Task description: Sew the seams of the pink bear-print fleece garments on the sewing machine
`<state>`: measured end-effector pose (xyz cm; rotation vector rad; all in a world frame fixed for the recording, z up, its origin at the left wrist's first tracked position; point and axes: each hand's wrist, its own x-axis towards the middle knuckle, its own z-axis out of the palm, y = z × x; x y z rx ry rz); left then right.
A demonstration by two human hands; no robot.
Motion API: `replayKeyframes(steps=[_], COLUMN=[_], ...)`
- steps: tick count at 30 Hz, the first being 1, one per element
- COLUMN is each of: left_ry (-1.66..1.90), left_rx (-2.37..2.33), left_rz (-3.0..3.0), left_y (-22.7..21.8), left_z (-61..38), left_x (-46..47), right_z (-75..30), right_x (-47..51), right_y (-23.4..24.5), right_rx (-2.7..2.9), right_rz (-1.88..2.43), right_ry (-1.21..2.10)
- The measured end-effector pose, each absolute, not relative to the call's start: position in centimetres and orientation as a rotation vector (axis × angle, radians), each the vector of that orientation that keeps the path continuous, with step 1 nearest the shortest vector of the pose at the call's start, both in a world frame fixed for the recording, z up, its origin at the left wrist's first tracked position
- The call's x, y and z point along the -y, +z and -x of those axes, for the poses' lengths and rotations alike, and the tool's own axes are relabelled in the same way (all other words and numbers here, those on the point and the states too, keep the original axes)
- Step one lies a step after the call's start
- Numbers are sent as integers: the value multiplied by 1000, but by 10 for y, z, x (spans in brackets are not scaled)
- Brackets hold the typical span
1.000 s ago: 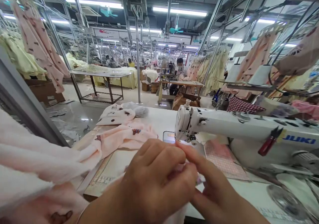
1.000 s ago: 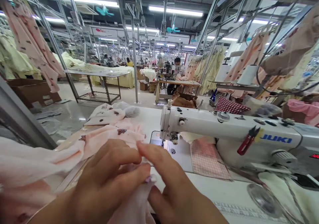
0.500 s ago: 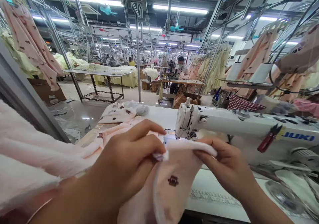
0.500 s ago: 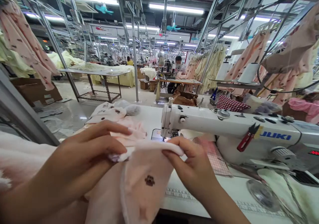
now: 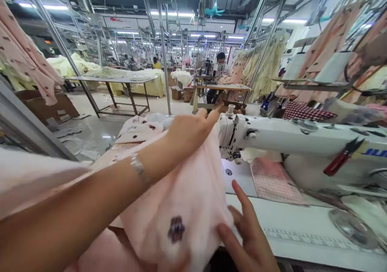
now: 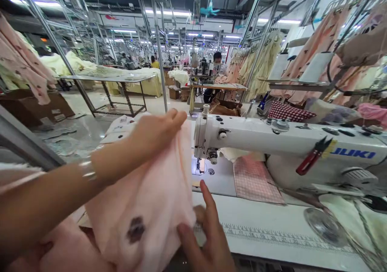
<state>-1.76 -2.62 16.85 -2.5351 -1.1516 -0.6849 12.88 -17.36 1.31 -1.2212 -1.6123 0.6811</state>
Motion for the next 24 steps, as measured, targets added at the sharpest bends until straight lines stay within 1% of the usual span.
replayKeyframes(steps=[2,4,7,11,13,17,21,24], left_ry=[-521,-407,-216,-49,-84,-302,-410,-519], left_rx=[1197,1174,982,726,682,721,727,721], left_rz=[2591,2709,2997,3238,3260,3201,3134,3105], left_y=[135,101,66,49,47,41,23,8], left_z=[0,-8,-8,-1,2,3,-3,-6], left_x=[0,-8,5,25,26,19,16,15], right_z=[-155,-178,-193,-183,-178,-174,-163,-146], right_x=[165,161,162,162,160,163,167,165], right_y=[0,-11,-20,-23,-23,-25,-23,-14], right_rx=[1778,1976,2206,2283,2280,2284,2201,2052], right_rz=[1390,1441,1391,1427,1449,1427,1392,1558], right_ry=[362,133,76,91,94,145,154,138])
